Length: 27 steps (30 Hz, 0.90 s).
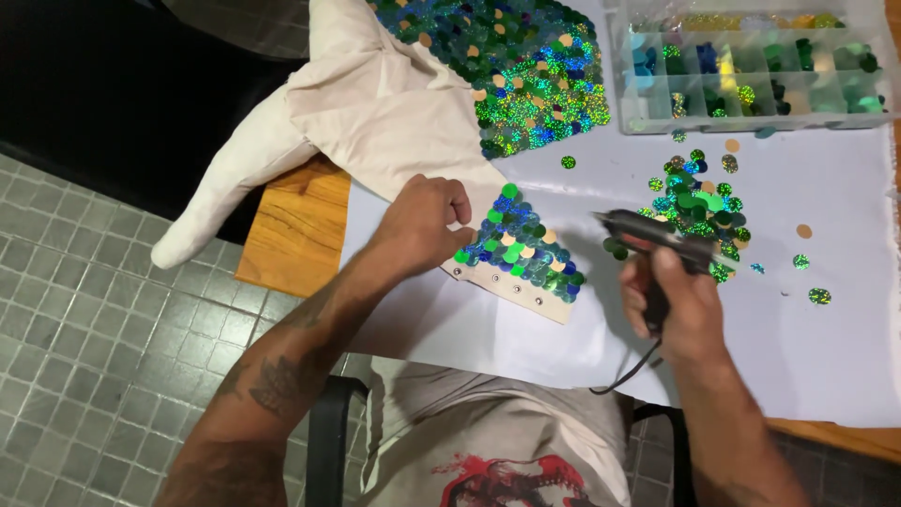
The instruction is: Decorating a white fabric piece by applying hot glue and attaching green sequins.
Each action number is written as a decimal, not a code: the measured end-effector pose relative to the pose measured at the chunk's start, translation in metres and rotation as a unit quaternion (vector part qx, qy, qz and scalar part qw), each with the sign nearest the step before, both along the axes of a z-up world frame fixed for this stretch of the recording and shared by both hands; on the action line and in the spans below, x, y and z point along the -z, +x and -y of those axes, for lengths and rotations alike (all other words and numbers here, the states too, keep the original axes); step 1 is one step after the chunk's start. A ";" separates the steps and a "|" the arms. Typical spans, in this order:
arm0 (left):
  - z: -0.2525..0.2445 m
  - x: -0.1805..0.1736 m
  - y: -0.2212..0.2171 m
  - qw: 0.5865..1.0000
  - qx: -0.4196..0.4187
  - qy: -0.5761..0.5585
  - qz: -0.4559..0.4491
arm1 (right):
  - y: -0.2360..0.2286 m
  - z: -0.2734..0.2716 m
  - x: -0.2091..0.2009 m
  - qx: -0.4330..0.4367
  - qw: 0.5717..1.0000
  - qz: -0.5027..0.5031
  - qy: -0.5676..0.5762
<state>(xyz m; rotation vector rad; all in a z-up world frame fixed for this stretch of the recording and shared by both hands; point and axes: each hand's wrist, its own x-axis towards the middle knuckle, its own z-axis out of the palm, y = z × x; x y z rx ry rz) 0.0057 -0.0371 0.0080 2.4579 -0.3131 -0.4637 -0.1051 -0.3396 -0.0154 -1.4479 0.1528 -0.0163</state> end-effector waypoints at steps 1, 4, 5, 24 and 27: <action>0.001 0.005 0.000 1.000 0.001 0.000 0.001 | -0.005 0.010 0.008 0.001 1.000 0.001 0.000; 0.002 0.012 -0.001 0.999 -0.004 -0.007 0.032 | -0.020 0.031 0.023 -0.039 0.970 0.051 0.236; 0.002 0.010 0.001 0.999 -0.003 -0.008 0.035 | -0.024 0.032 0.022 -0.024 0.957 0.084 0.276; 0.154 0.005 0.022 0.945 0.314 -0.025 0.089 | -0.042 0.051 0.049 0.099 0.954 0.162 0.231; 0.157 0.011 0.022 0.946 0.311 -0.032 0.081 | -0.043 0.046 0.049 0.086 0.963 0.162 0.198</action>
